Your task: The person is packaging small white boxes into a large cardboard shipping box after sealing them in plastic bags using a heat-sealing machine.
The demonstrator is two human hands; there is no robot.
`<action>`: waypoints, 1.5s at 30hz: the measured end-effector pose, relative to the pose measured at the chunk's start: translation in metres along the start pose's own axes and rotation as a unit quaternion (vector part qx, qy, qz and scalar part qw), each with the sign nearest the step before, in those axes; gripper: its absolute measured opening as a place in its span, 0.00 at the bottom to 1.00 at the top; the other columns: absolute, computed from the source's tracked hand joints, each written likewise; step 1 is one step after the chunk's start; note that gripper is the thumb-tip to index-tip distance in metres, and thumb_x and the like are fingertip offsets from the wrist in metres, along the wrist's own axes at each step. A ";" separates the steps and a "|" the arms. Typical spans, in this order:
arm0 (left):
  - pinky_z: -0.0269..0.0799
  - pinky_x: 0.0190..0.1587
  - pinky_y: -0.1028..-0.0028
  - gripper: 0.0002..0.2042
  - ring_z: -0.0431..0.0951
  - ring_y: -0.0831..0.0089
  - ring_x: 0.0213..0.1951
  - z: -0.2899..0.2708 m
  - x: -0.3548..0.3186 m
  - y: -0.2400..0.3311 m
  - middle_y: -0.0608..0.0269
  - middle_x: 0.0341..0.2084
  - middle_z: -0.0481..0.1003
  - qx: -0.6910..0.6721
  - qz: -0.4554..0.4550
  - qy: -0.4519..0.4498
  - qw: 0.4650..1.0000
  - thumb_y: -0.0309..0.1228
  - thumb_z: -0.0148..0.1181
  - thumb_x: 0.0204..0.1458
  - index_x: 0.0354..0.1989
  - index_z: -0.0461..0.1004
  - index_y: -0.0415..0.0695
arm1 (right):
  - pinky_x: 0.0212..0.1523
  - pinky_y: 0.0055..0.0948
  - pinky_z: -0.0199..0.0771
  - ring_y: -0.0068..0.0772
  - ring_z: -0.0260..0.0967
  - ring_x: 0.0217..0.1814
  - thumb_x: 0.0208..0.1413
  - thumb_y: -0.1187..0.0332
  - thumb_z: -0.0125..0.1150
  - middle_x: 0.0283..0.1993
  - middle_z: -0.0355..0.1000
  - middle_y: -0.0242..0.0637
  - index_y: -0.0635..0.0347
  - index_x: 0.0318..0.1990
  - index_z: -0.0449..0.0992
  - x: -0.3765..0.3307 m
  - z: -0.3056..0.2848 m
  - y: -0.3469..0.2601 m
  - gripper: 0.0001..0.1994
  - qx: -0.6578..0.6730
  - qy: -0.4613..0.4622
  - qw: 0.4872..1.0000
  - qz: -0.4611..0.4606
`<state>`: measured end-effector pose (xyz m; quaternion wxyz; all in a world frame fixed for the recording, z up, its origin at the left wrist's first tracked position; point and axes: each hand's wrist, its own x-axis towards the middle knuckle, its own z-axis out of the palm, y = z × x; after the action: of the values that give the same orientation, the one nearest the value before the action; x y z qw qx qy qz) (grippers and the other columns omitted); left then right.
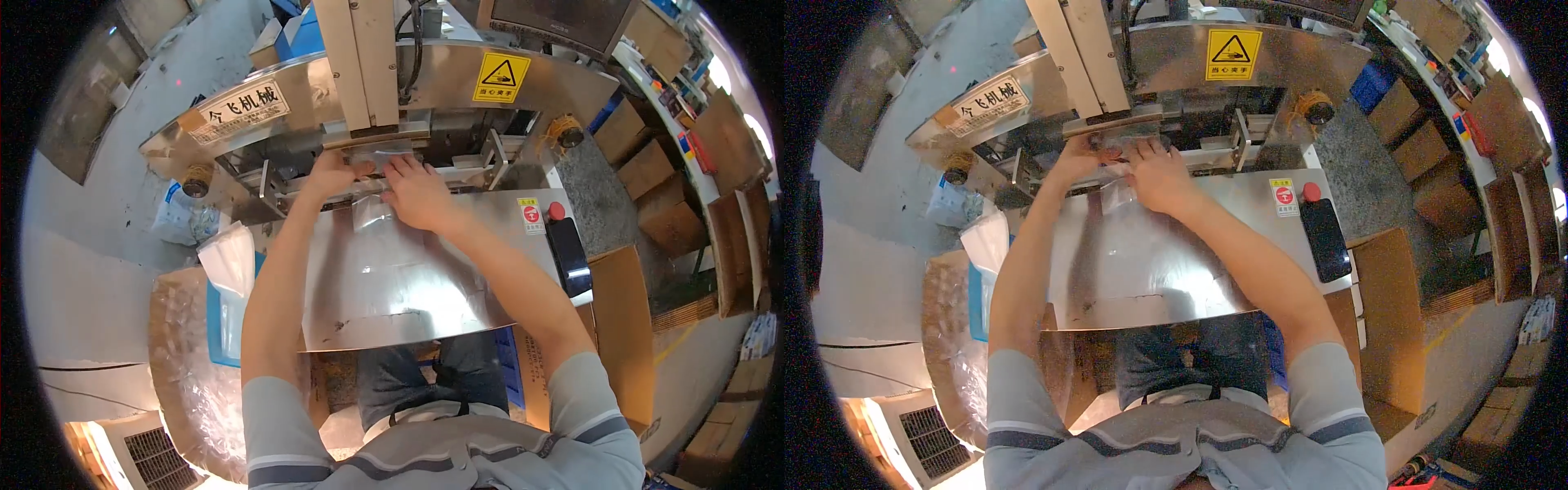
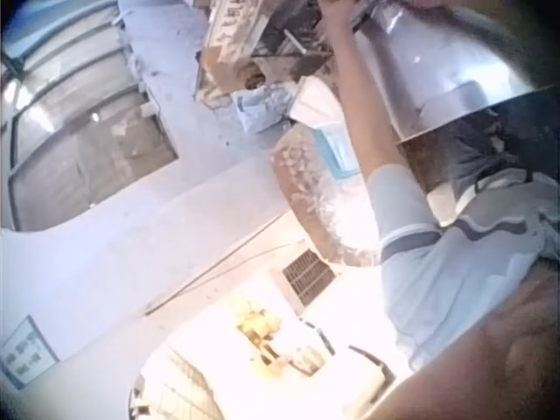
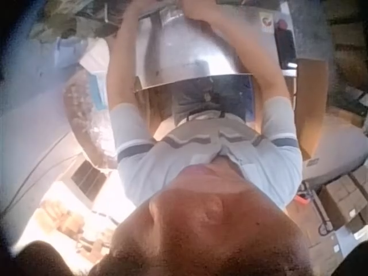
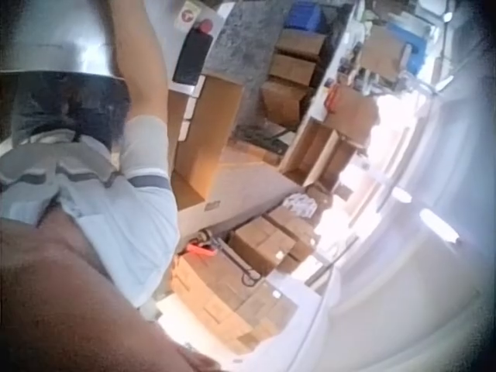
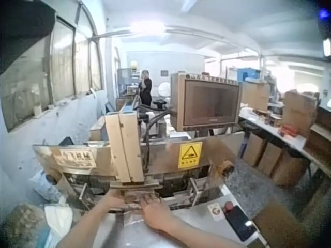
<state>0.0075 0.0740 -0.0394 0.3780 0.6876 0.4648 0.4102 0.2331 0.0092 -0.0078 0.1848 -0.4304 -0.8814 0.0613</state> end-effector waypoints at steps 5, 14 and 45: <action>0.63 0.62 0.51 0.29 0.67 0.40 0.61 0.068 -0.071 0.074 0.39 0.59 0.69 0.353 0.014 0.168 0.920 0.38 0.66 0.51 0.59 0.69 0.35 | 0.67 0.59 0.59 0.50 0.53 0.75 0.60 0.60 0.60 0.72 0.58 0.46 0.61 0.65 0.65 -0.008 0.007 0.010 0.28 -0.045 -0.009 0.998 0.040; 0.50 0.66 0.39 0.31 0.59 0.40 0.67 0.156 -0.241 0.105 0.38 0.64 0.62 0.413 0.014 0.110 0.904 0.49 0.60 0.56 0.61 0.68 0.37 | 0.65 0.63 0.60 0.51 0.53 0.76 0.58 0.59 0.62 0.73 0.59 0.43 0.60 0.66 0.64 -0.009 0.005 0.017 0.30 -0.010 -0.005 1.000 0.000; 0.45 0.69 0.40 0.39 0.52 0.35 0.70 0.156 -0.244 0.104 0.32 0.67 0.55 0.317 0.018 0.237 0.918 0.42 0.63 0.57 0.69 0.52 0.31 | 0.59 0.57 0.65 0.57 0.69 0.61 0.67 0.49 0.45 0.53 0.76 0.53 0.59 0.67 0.65 0.025 -0.032 0.017 0.29 -0.022 -0.050 0.997 0.050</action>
<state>0.1277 -0.2088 -0.0563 0.0112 0.6621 0.6342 0.3992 0.2437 0.0377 0.0241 0.1273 -0.4741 -0.8682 0.0728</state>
